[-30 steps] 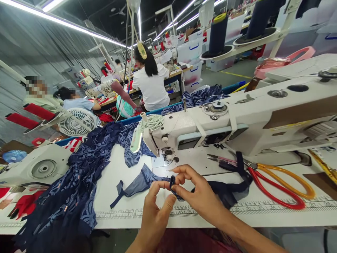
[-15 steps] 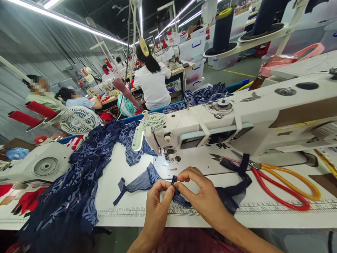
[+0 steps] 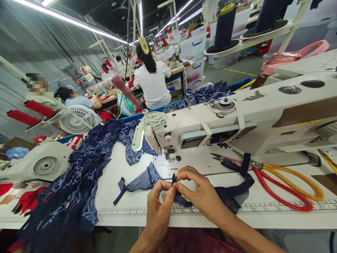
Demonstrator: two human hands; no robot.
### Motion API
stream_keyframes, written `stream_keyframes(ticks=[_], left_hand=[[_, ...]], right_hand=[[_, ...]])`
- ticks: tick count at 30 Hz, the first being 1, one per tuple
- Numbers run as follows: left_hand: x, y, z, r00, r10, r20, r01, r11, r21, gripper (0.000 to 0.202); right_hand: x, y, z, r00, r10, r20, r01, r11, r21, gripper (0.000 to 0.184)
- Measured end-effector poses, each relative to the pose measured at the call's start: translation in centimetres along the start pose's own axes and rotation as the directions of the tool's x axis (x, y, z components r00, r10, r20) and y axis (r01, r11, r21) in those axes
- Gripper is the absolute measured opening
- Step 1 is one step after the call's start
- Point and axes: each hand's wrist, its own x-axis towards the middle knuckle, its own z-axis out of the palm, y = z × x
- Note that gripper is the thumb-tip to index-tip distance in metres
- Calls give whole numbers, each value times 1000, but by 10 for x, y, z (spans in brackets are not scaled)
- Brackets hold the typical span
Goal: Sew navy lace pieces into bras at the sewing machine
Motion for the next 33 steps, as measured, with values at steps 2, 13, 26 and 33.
stream_keyframes(ticks=[2, 13, 26, 33], left_hand=[[0, 0, 0, 1000, -1, -6, 1, 1000, -2, 35], [-2, -4, 0, 1000, 26, 12, -26, 1000, 17, 29], [-6, -12, 1, 999, 33, 8, -33, 998, 46, 28], [-4, -6, -6, 995, 62, 73, -64, 998, 20, 29]], right_hand=[[0, -2, 0, 1000, -12, -4, 12, 1000, 8, 24], [-1, -2, -6, 960, 183, 211, -240, 927, 288, 29], [-3, -11, -5, 961, 253, 116, -278, 879, 388, 37], [-6, -9, 0, 972, 220, 78, -233, 893, 385, 35]])
